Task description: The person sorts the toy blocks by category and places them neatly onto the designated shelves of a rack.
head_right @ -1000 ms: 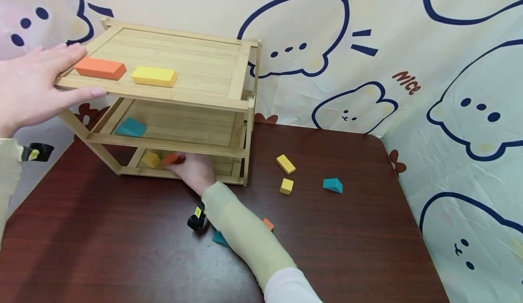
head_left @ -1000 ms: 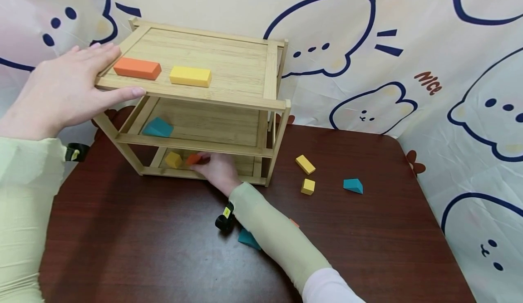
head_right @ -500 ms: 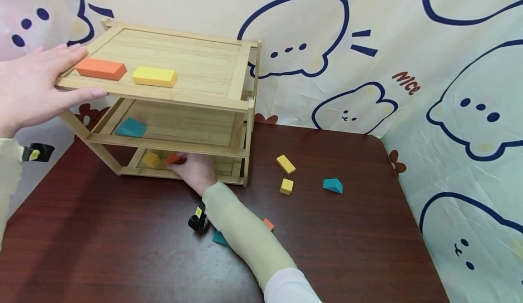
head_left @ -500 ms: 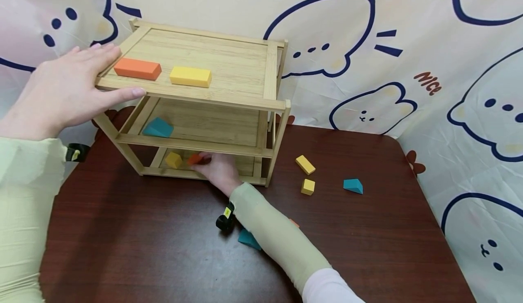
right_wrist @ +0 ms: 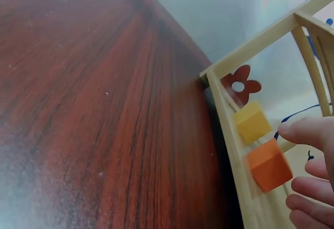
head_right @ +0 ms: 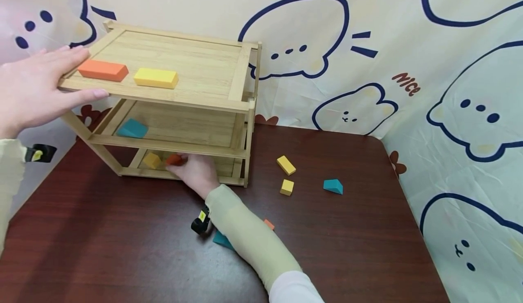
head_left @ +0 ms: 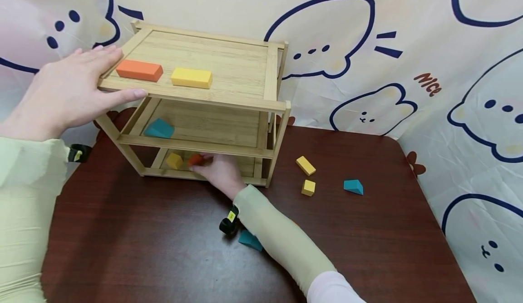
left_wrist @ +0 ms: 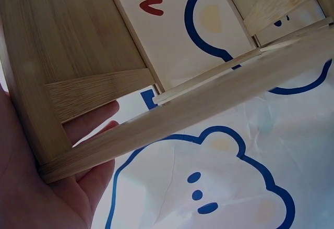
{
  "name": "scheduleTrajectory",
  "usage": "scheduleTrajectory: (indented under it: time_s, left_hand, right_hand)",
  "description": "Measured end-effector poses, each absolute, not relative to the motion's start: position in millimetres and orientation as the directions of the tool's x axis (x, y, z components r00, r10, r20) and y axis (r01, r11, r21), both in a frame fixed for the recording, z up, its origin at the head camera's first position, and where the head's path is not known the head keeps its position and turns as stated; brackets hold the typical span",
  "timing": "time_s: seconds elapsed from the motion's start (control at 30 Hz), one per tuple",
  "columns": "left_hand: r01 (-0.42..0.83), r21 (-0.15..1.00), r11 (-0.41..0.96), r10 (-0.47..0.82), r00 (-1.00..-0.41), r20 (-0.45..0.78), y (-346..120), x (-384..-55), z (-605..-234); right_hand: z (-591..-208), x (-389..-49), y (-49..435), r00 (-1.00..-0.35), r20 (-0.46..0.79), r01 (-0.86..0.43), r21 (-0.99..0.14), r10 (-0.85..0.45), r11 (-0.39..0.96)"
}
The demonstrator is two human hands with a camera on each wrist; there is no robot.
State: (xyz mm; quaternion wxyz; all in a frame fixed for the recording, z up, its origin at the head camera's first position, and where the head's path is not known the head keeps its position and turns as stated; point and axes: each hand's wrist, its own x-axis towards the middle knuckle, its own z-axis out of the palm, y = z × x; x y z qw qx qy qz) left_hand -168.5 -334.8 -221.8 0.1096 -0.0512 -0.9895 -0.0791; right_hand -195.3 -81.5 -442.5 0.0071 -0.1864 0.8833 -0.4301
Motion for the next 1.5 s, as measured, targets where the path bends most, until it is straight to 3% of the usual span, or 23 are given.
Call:
scheduleTrajectory:
  time_s: [0.53, 0.83, 1.5]
  left_hand:
    - [0.145, 0.152, 0.978, 0.107, -0.967, 0.232, -330, -170, -220]
    - [0.145, 0.151, 0.978, 0.106, -0.965, 0.242, -331, -168, -223]
    - [0.155, 0.158, 0.975, 0.11, -0.96, 0.258, -335, -167, -222]
  right_hand:
    - [-426, -176, -40, -0.857, 0.113, -0.429, -0.696, -0.502, 0.576]
    - [-421, -161, -22, -0.8, 0.162, -0.517, -0.674, -0.577, 0.528]
    - [-393, -142, 34, -0.751, 0.323, -0.616, -0.658, -0.576, 0.433]
